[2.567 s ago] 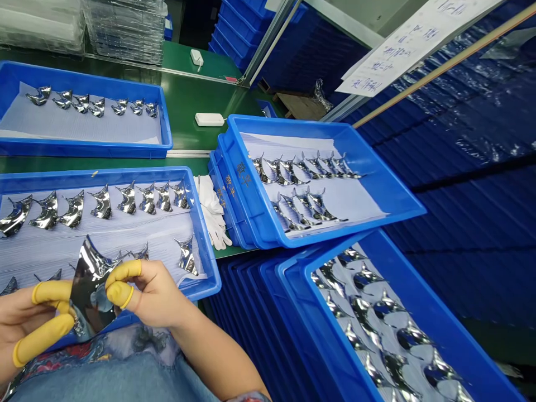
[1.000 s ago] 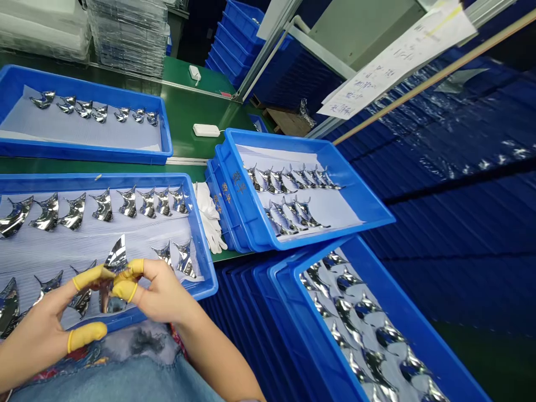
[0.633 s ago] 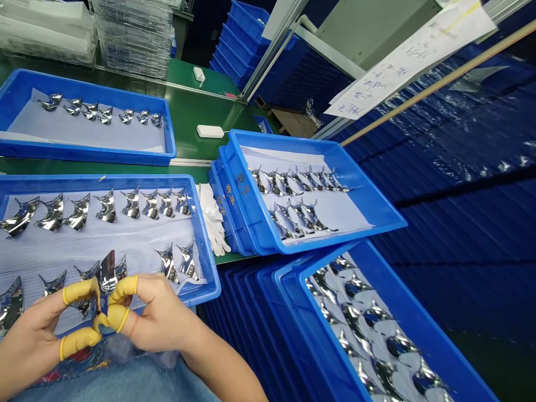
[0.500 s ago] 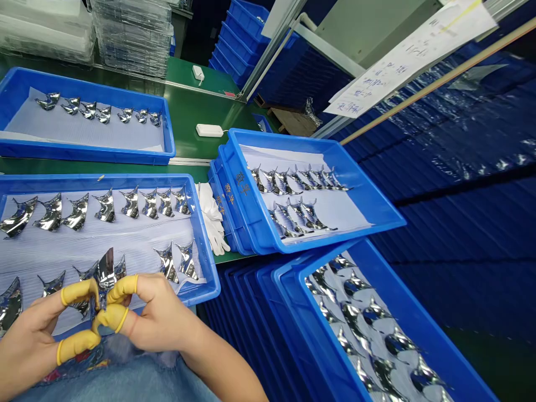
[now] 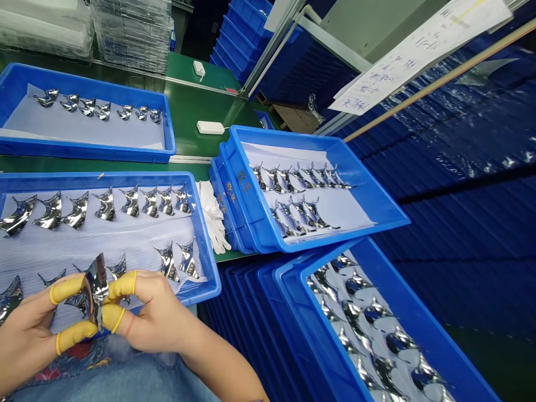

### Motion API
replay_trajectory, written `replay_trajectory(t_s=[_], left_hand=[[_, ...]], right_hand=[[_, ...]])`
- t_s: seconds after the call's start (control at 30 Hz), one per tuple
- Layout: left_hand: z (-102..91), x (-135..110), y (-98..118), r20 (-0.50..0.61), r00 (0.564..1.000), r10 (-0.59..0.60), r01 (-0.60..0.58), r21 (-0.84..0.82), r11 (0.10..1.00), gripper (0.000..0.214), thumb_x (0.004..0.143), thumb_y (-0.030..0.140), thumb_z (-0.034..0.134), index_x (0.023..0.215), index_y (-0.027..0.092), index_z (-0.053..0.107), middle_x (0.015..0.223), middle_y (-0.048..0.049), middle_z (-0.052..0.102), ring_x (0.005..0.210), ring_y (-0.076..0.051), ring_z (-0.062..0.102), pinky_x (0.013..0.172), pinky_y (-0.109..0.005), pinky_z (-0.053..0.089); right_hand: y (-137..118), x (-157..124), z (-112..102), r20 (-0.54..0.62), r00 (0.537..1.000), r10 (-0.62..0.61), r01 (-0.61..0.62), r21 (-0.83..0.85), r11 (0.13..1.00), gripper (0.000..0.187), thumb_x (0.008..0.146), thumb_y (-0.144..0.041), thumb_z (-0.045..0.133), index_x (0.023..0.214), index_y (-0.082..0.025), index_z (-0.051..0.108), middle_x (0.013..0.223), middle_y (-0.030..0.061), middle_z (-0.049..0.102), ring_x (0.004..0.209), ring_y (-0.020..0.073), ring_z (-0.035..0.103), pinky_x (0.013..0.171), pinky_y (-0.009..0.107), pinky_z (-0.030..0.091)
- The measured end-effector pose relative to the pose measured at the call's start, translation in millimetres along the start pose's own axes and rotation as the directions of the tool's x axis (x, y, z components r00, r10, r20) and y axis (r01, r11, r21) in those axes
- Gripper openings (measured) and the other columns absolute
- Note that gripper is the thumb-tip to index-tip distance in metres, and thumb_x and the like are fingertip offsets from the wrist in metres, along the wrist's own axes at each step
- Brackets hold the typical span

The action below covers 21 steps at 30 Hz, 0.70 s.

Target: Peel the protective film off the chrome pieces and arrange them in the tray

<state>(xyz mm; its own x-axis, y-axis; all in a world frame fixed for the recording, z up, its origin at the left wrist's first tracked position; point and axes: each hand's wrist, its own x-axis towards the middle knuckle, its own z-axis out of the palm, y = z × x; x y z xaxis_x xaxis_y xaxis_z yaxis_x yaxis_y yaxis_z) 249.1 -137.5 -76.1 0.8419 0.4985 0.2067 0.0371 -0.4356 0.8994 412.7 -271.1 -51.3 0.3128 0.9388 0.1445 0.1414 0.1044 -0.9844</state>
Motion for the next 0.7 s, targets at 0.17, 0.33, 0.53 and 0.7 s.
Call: replay_trajectory(t_s=[0.17, 0.33, 0.53, 0.7], left_hand=[[2.4, -1.3, -1.4, -0.014, 0.999, 0.044, -0.044, 0.023, 0.999, 0.039, 0.081, 0.040, 0.078, 0.118, 0.036, 0.070, 0.105, 0.0019, 0.080, 0.096, -0.018, 0.075, 0.087, -0.022, 0.060], [0.0, -5.1, 2.9, 0.045, 0.999, -0.005, 0.007, -0.041, 0.999, 0.047, 0.078, 0.035, 0.081, 0.122, 0.039, 0.066, 0.109, 0.0022, 0.077, 0.097, -0.020, 0.073, 0.090, -0.027, 0.060], [-5.2, -7.4, 3.5, 0.149, 0.985, -0.084, 0.120, -0.257, 0.959, 0.060, 0.072, 0.056, 0.081, 0.127, 0.042, 0.065, 0.113, -0.0001, 0.074, 0.105, -0.025, 0.068, 0.086, -0.029, 0.059], [-1.5, 7.5, 11.8, -0.047, 0.966, -0.255, 0.218, -0.387, 0.896, 0.037, 0.075, 0.053, 0.080, 0.102, 0.028, 0.076, 0.098, -0.0029, 0.076, 0.091, -0.023, 0.070, 0.085, -0.031, 0.058]], right_hand=[[3.4, -1.9, -0.5, 0.006, 0.997, -0.075, 0.075, -0.081, 0.994, 0.018, 0.093, -0.032, 0.062, 0.082, -0.017, 0.064, 0.076, 0.0033, 0.067, 0.068, 0.0130, 0.060, 0.071, 0.027, 0.052], [-2.7, -1.0, -0.6, -0.018, 1.000, -0.016, 0.016, -0.021, 1.000, 0.030, 0.092, -0.046, 0.063, 0.079, -0.019, 0.063, 0.072, 0.0016, 0.064, 0.066, 0.0128, 0.059, 0.069, 0.027, 0.053], [-6.5, 0.6, -1.1, 0.001, 0.999, 0.046, -0.045, 0.117, 0.992, 0.035, 0.093, -0.051, 0.060, 0.076, -0.020, 0.061, 0.071, 0.0010, 0.064, 0.063, 0.0133, 0.059, 0.067, 0.026, 0.053], [-5.4, 1.2, 4.1, 0.040, 0.999, -0.033, 0.030, 0.077, 0.997, 0.026, 0.093, -0.040, 0.061, 0.075, -0.021, 0.060, 0.067, -0.0003, 0.060, 0.059, 0.0122, 0.053, 0.063, 0.025, 0.050]])
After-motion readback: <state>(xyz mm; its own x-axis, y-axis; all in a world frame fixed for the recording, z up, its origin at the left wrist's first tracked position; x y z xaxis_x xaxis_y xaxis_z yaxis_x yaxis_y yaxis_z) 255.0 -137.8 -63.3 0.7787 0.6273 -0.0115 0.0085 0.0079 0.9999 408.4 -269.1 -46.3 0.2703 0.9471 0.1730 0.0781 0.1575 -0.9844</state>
